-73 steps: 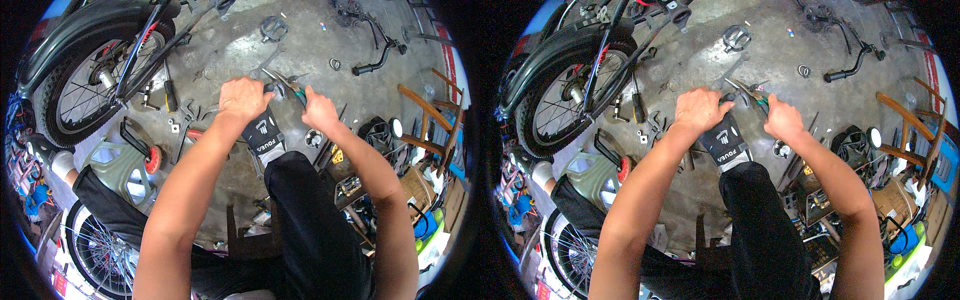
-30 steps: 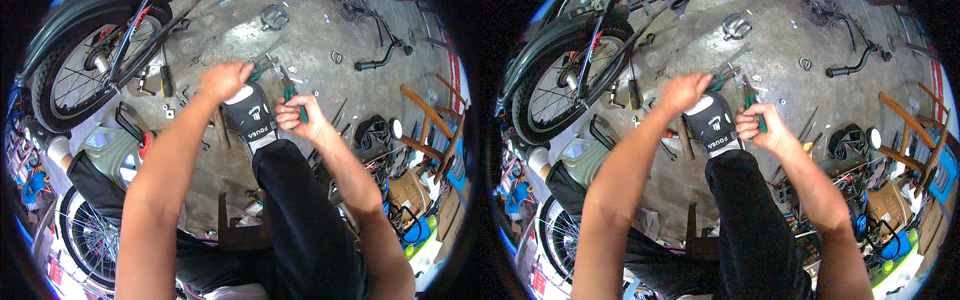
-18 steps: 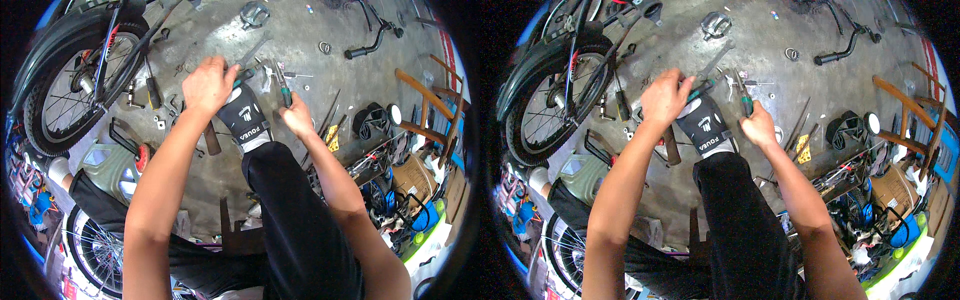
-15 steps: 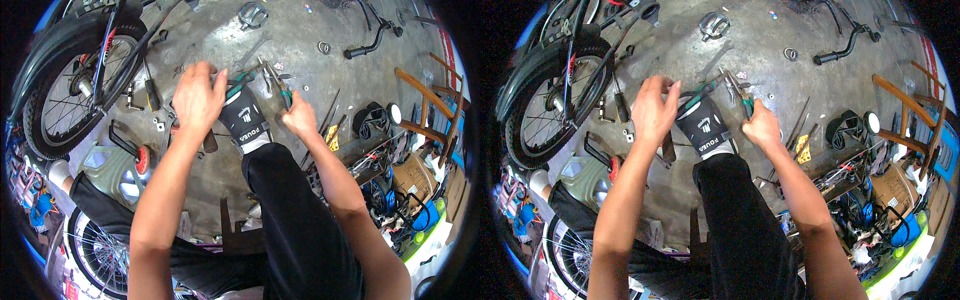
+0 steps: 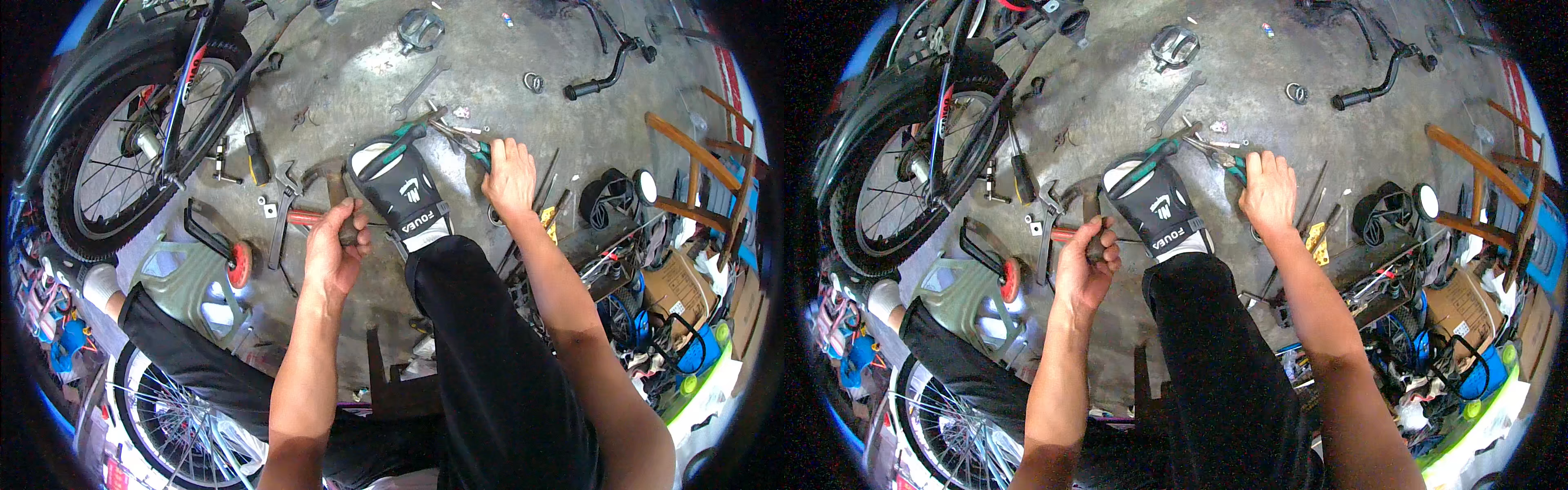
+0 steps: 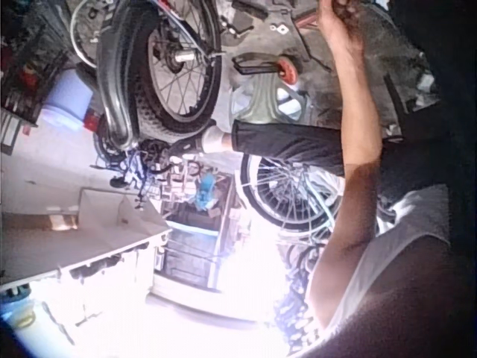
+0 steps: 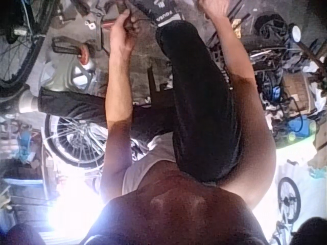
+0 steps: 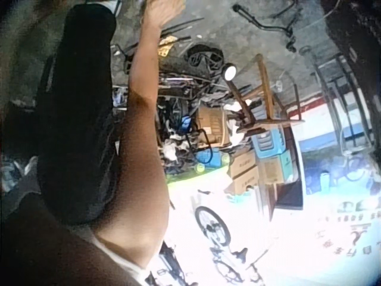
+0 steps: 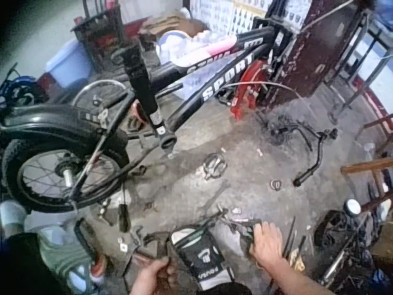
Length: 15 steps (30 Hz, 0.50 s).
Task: The person uses a hammer and a small tool to strike a metal bicycle component, then uses pliers and a screwdriver to work on the metal part.
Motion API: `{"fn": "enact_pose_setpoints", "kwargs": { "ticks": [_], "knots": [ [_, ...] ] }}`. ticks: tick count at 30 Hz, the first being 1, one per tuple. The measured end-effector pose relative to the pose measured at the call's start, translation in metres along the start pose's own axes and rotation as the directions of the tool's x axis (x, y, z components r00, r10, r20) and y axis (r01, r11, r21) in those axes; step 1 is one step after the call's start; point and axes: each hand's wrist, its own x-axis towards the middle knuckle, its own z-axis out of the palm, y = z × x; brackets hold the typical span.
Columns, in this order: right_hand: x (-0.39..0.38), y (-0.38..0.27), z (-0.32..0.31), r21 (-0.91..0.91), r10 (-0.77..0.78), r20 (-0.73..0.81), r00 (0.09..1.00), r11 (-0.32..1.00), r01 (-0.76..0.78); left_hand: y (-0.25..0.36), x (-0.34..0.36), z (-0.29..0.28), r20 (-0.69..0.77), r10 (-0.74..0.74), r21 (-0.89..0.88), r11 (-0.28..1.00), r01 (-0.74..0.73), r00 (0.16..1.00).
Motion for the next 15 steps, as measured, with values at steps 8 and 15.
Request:
{"fn": "enact_pose_setpoints", "kwargs": {
  "ticks": [8,15],
  "knots": [
    [0.045,0.043,-0.033,0.222,-0.207,0.343,0.916,0.966,0.135,-0.032,0.012,-0.005,-0.089,0.394,0.526,0.798,-0.293,0.915],
    [0.126,0.032,-0.082,0.429,-0.179,0.860,0.477,0.760,-0.488,0.001,0.030,-0.025,-0.102,0.701,0.713,0.546,-0.439,0.706]
  ]
}}
